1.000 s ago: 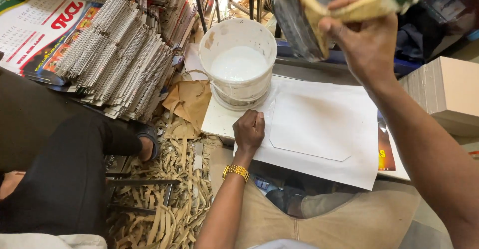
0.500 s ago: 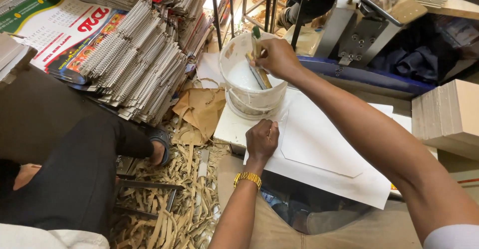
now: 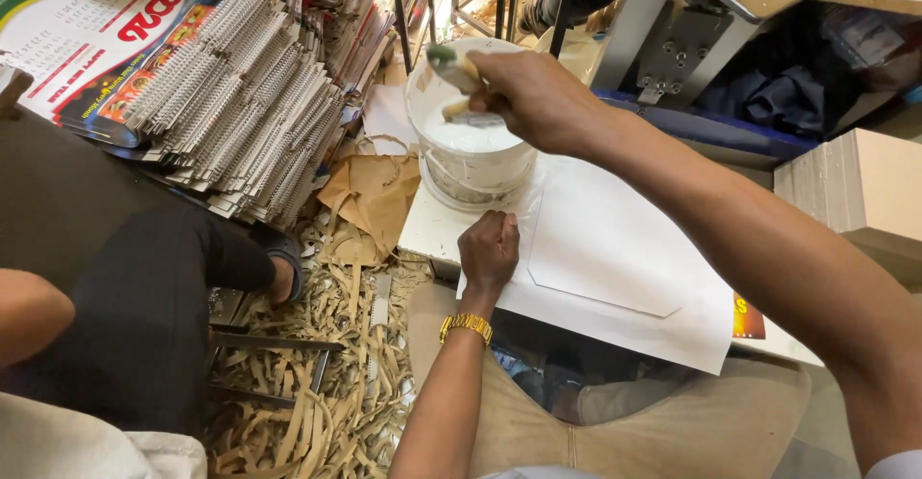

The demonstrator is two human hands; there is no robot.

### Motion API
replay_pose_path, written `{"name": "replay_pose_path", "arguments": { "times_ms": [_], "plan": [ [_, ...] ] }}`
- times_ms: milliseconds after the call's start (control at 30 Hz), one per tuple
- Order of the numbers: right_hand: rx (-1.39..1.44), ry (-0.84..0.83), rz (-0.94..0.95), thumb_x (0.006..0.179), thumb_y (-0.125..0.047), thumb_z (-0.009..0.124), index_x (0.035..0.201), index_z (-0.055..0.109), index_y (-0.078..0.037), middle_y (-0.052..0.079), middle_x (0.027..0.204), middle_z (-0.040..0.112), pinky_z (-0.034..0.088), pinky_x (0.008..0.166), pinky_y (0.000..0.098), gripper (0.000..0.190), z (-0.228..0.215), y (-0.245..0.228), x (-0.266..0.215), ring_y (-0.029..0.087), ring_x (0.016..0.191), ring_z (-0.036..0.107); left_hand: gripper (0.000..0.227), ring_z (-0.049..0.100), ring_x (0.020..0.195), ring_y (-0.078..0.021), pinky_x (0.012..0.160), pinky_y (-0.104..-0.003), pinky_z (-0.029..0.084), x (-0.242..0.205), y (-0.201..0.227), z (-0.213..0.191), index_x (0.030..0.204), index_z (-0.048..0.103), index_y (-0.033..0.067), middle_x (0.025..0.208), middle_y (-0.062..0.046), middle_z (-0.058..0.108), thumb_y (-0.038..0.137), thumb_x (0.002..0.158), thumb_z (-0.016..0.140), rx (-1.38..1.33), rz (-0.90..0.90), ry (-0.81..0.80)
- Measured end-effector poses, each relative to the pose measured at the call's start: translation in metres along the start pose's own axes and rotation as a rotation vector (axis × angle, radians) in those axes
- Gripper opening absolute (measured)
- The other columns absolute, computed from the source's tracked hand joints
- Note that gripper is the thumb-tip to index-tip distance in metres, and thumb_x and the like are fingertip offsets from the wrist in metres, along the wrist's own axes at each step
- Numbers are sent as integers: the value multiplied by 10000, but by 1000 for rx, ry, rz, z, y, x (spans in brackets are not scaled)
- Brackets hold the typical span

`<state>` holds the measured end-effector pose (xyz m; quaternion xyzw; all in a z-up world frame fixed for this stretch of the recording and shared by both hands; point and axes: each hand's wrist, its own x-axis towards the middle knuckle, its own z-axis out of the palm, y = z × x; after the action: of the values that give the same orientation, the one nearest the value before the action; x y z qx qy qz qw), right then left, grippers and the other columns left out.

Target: The person applies glue to a white book cover using a brush, then places a brown cardboard sheet on top and presses it down. They flip the book over to reveal a blue cover and repeat the process on the other side.

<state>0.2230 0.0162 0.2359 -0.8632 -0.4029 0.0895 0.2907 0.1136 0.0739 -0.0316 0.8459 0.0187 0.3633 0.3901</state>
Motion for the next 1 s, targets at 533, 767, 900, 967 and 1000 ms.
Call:
{"name": "replay_pose_path", "arguments": {
  "times_ms": [533, 767, 900, 967, 1000],
  "plan": [
    [1212, 521, 484, 1068, -239, 604, 1259, 538, -34, 78, 1093, 687, 650, 861, 461, 288, 38, 169, -94, 198, 953, 760, 489, 586, 499, -277, 474, -370, 479, 2, -3, -3, 660, 551, 146, 561, -67, 500, 347, 1063, 361, -69, -132, 38],
    [1080, 443, 530, 923, -94, 764, 1298, 497, -15, 62, 1096, 616, 597, 868, 295, 467, 35, 174, -172, 148, 974, 696, 486, 594, 522, -270, 503, -375, 488, 1, -4, -1, 684, 561, 149, 583, -66, 521, 340, 1073, 342, -97, -145, 22],
    [820, 356, 509, 817, 11, 807, 1241, 601, 37, 133, 1030, 677, 608, 823, 330, 472, 44, 169, -172, 192, 921, 710, 497, 586, 519, -265, 506, -369, 484, 1, -2, -1, 676, 559, 155, 574, -60, 512, 348, 1074, 332, -78, -157, 10],
    [671, 287, 441, 802, 44, 817, 1182, 658, 55, 211, 1006, 707, 614, 816, 370, 412, 59, 180, -162, 232, 909, 724, 492, 587, 520, -250, 504, -350, 481, 1, -4, -1, 668, 551, 165, 575, -40, 512, 339, 1075, 334, -59, -134, 18],
    [677, 283, 446, 802, 44, 817, 1182, 658, 55, 211, 1006, 707, 614, 816, 370, 412, 65, 196, -157, 232, 909, 724, 492, 587, 520, -250, 504, -350, 481, 1, -4, 0, 668, 551, 165, 575, -40, 512, 339, 1075, 334, -55, -139, 12]
  ]
}}
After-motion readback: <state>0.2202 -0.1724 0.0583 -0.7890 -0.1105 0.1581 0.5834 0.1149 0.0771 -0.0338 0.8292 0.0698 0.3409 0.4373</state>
